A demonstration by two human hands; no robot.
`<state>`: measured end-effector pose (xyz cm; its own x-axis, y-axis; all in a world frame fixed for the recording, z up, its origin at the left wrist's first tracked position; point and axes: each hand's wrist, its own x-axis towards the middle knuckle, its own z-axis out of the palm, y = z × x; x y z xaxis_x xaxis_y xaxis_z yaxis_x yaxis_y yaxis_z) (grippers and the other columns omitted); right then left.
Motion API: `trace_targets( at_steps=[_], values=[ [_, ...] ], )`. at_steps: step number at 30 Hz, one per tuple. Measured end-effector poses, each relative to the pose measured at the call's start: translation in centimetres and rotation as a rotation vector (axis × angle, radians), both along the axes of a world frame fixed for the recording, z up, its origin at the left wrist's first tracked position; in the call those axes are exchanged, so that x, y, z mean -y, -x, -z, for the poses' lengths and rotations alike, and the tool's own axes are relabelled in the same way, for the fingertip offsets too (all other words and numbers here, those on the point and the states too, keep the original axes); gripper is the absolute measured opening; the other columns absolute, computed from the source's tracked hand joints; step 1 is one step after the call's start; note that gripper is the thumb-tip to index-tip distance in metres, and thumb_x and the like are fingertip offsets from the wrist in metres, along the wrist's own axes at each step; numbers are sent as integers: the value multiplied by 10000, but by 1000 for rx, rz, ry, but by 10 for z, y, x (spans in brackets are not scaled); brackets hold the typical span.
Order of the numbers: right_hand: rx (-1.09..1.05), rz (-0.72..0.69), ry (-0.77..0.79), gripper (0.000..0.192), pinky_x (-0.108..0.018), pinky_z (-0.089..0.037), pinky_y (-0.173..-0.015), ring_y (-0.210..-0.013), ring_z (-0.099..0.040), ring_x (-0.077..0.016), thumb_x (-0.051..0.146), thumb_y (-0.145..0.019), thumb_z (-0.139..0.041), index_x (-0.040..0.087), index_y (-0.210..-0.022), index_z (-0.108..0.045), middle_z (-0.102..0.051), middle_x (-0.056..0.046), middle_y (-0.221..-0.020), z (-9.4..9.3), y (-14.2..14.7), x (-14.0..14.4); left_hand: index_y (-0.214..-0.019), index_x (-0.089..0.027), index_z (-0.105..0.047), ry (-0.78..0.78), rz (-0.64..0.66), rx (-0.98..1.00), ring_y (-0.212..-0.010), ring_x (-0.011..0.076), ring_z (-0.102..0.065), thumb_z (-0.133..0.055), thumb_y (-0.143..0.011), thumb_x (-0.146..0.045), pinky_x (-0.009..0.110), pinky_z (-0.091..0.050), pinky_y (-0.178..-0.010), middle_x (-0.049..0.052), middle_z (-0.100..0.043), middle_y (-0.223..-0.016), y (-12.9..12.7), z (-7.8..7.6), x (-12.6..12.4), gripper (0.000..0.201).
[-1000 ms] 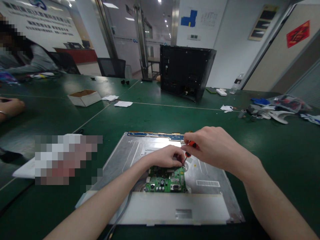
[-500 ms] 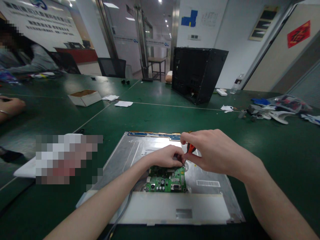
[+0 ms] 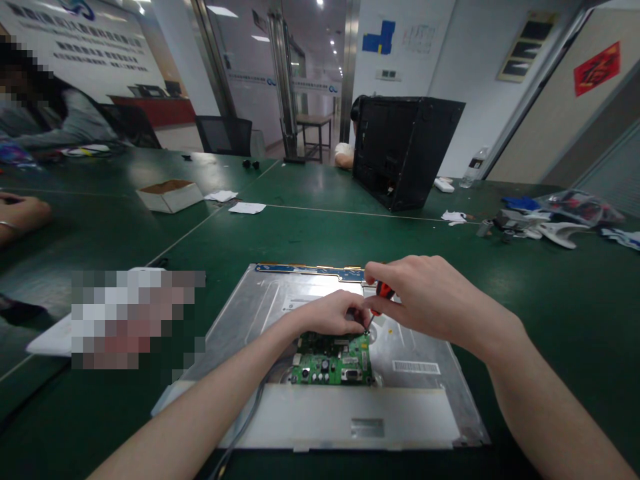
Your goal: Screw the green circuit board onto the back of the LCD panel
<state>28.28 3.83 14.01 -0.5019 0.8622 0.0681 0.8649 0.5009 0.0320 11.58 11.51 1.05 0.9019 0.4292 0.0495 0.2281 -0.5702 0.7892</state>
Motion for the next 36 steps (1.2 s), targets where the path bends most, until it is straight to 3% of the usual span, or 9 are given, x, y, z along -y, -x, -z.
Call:
trace_targets(
  at_steps=[17, 23, 31, 36],
  values=[
    [13, 21, -28, 152, -251, -217, -486, -647, -618, -180, 385, -889, -543, 259, -900, -629, -687, -3, -744, -1, 1, -1, -773, -143, -659, 22, -9, 10, -681, 128, -577, -611, -685, -5, 217, -439, -659, -16, -634, -738, -1, -2, 2, 171],
    [33, 13, -40, 208, -259, -203, -476, -576, -581, -159, 366, -907, -504, 240, -795, -627, -649, -4, -657, -2, 1, -2, -757, -139, -663, 20, -35, 3, -655, 119, -583, -622, -690, 2, 210, -440, -648, -24, -634, -707, -1, -2, 2, 161],
    [3, -18, 2, 48, -262, -214, -494, -640, -608, -175, 271, -856, -533, 229, -867, -552, -662, 3, -725, -1, 1, 1, -798, -143, -681, -13, -31, -22, -761, 160, -626, -637, -706, -33, 231, -460, -694, 6, -691, -803, -1, 2, 1, 151],
    [-10, -74, -1, 93, -262, -216, -502, -653, -604, -168, 228, -836, -524, 218, -925, -500, -663, -1, -778, -1, -1, 2, -786, -146, -672, -31, -55, -39, -738, 155, -611, -641, -692, -29, 227, -451, -679, -7, -676, -769, -2, 2, 1, 153]
  ],
)
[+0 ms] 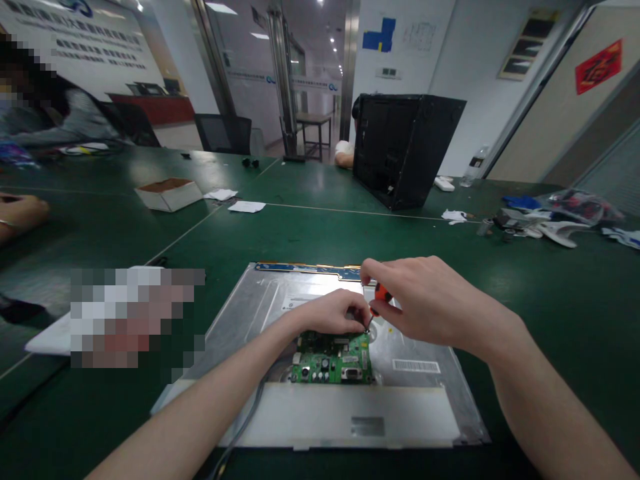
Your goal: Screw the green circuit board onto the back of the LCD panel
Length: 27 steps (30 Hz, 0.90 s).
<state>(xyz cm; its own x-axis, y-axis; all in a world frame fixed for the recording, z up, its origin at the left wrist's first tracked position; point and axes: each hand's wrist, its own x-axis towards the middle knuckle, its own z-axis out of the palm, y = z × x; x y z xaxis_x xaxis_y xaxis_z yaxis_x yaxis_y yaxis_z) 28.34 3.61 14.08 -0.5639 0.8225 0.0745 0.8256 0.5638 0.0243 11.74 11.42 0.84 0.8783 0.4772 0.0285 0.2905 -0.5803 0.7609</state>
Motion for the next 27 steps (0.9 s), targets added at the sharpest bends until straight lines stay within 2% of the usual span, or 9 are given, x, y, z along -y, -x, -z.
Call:
trace_targets(
  at_steps=[5, 8, 11, 16, 21, 27],
  values=[
    [-11, -17, 23, 112, -261, -242, -504, -677, -610, -167, 225, -839, -531, 218, -942, -490, -667, 2, -813, -1, 0, 2, -787, -138, -666, 15, 5, 5, -723, 152, -606, -639, -699, -37, 227, -448, -679, -5, -672, -767, 1, -1, 1, 137],
    [-2, 15, 10, 101, -262, -253, -507, -695, -623, -175, 297, -867, -541, 226, -929, -505, -672, 2, -814, -1, 1, 0, -779, -143, -658, 36, 12, 18, -744, 163, -611, -630, -700, -51, 230, -453, -678, 1, -670, -778, 1, -2, 1, 124],
    [15, 69, -3, 186, -263, -261, -505, -710, -635, -190, 403, -869, -567, 236, -945, -538, -679, -4, -813, 0, 2, -2, -783, -144, -656, 49, 24, 33, -759, 167, -610, -615, -694, -51, 236, -459, -692, 8, -664, -791, 1, -4, 0, 135],
    [35, 89, 2, 192, -260, -278, -503, -716, -636, -191, 411, -878, -568, 238, -958, -567, -683, -9, -807, -1, 3, -3, -779, -158, -660, 44, 67, 45, -757, 159, -602, -598, -699, -46, 240, -454, -711, 1, -659, -787, 1, -4, -1, 150],
    [50, 101, -13, 169, -257, -251, -480, -684, -635, -190, 395, -892, -551, 236, -949, -563, -682, -7, -786, -1, 3, -3, -815, -151, -665, 56, 77, 53, -760, 156, -596, -606, -709, -34, 242, -450, -702, 11, -656, -808, 2, -4, -1, 169],
    [112, 141, -69, 243, -264, -201, -462, -599, -611, -197, 452, -912, -498, 228, -884, -590, -657, -23, -695, -3, 3, -4, -754, -153, -647, 93, 36, 28, -703, 130, -584, -619, -715, -39, 228, -449, -683, -10, -642, -759, 1, -6, 1, 124]
  ],
)
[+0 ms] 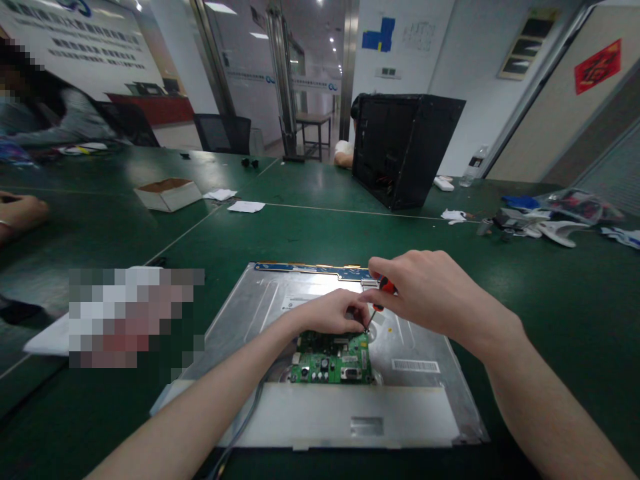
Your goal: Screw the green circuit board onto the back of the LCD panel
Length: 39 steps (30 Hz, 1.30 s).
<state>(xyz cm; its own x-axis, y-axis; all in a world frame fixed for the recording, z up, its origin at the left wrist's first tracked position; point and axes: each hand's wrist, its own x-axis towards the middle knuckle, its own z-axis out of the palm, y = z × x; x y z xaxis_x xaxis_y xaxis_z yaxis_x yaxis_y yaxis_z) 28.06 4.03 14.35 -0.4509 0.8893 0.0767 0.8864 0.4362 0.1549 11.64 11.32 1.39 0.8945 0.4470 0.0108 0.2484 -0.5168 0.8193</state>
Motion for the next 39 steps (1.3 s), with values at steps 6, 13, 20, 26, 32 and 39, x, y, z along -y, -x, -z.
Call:
trace_targets(
  at_steps=[6, 13, 20, 26, 32, 39],
  values=[
    [-45, -61, 35, 104, -265, -208, -486, -619, -606, -181, 324, -892, -528, 224, -878, -550, -652, -7, -715, 1, 0, 0, -758, -147, -659, -31, 9, 13, -692, 130, -587, -629, -702, -35, 226, -443, -676, -9, -654, -757, 0, 2, -2, 129],
    [-144, -202, 126, 101, -260, -266, -524, -684, -585, -151, 224, -865, -520, 213, -955, -475, -652, -4, -867, 2, -3, 5, -741, -148, -645, -39, -2, 11, -731, 162, -613, -644, -685, -61, 234, -453, -675, -7, -660, -743, 0, 4, -3, 104],
    [-118, -159, 106, 114, -256, -253, -532, -709, -596, -159, 320, -878, -552, 232, -942, -515, -662, 0, -852, -1, 0, 5, -751, -158, -631, -61, -6, 8, -721, 165, -603, -648, -710, -114, 239, -444, -654, -13, -651, -737, 0, 6, -4, 62],
    [-68, -94, 50, 151, -262, -208, -510, -632, -584, -162, 375, -911, -506, 237, -861, -542, -641, 7, -707, 2, -1, 1, -809, -153, -663, -51, 2, -8, -756, 165, -623, -622, -695, -46, 246, -461, -695, 6, -683, -801, 0, 5, -2, 161],
    [-101, -142, 94, 68, -264, -234, -522, -662, -590, -151, 237, -857, -523, 213, -917, -501, -665, -3, -820, -1, 0, 5, -787, -140, -657, -90, -3, 4, -754, 171, -624, -637, -696, -63, 248, -467, -693, 12, -683, -793, 1, 7, -3, 121],
    [-87, -135, 94, 155, -269, -232, -528, -690, -610, -163, 386, -910, -514, 239, -926, -562, -681, -8, -811, -1, -1, 3, -775, -155, -653, -109, -3, -8, -770, 171, -619, -640, -691, -58, 236, -457, -695, -4, -674, -790, 1, 7, -3, 129]
  ],
)
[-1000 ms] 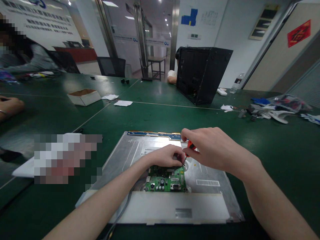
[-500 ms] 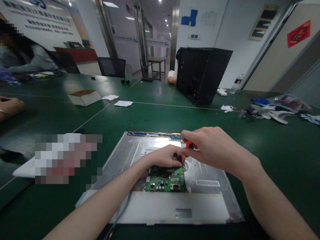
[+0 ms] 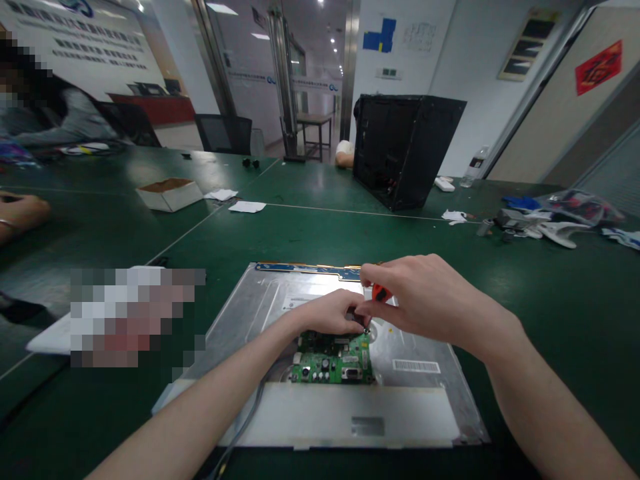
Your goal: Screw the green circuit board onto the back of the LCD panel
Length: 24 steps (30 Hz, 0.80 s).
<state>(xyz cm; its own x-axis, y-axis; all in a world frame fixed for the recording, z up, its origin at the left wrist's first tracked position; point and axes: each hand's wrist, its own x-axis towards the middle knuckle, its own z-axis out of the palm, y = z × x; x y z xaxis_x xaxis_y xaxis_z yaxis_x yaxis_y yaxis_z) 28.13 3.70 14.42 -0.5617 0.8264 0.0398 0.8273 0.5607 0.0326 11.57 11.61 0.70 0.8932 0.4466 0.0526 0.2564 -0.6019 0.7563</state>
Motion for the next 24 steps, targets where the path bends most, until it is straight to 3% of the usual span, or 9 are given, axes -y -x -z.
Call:
trace_targets(
  at_steps=[9, 15, 19, 24],
  values=[
    [-19, 5, -5, 53, -264, -247, -525, -675, -606, -161, 242, -866, -523, 218, -914, -528, -676, -4, -802, 0, 2, 1, -727, -147, -642, 24, -7, 30, -743, 168, -617, -642, -656, -30, 240, -458, -692, -6, -666, -755, -1, -2, 1, 137],
    [-3, 31, -26, 149, -262, -232, -516, -667, -609, -172, 381, -903, -525, 241, -933, -567, -671, -4, -753, 0, 1, 0, -764, -149, -653, 24, 10, 8, -769, 169, -619, -626, -679, -13, 245, -462, -712, 6, -677, -795, -1, -5, 2, 163],
    [27, 26, -53, 152, -264, -201, -502, -611, -584, -159, 350, -913, -499, 238, -837, -569, -653, 5, -703, 2, 0, -3, -812, -154, -662, 30, 17, -4, -791, 167, -621, -616, -687, -17, 243, -462, -717, 11, -686, -839, 0, -5, 2, 191],
    [-15, -1, -40, 102, -259, -214, -500, -629, -590, -159, 263, -869, -524, 225, -964, -515, -660, 6, -765, 4, -1, 0, -763, -146, -648, 16, -32, -5, -759, 169, -610, -636, -679, -46, 250, -458, -696, 7, -668, -787, -1, -4, 3, 131]
  ],
)
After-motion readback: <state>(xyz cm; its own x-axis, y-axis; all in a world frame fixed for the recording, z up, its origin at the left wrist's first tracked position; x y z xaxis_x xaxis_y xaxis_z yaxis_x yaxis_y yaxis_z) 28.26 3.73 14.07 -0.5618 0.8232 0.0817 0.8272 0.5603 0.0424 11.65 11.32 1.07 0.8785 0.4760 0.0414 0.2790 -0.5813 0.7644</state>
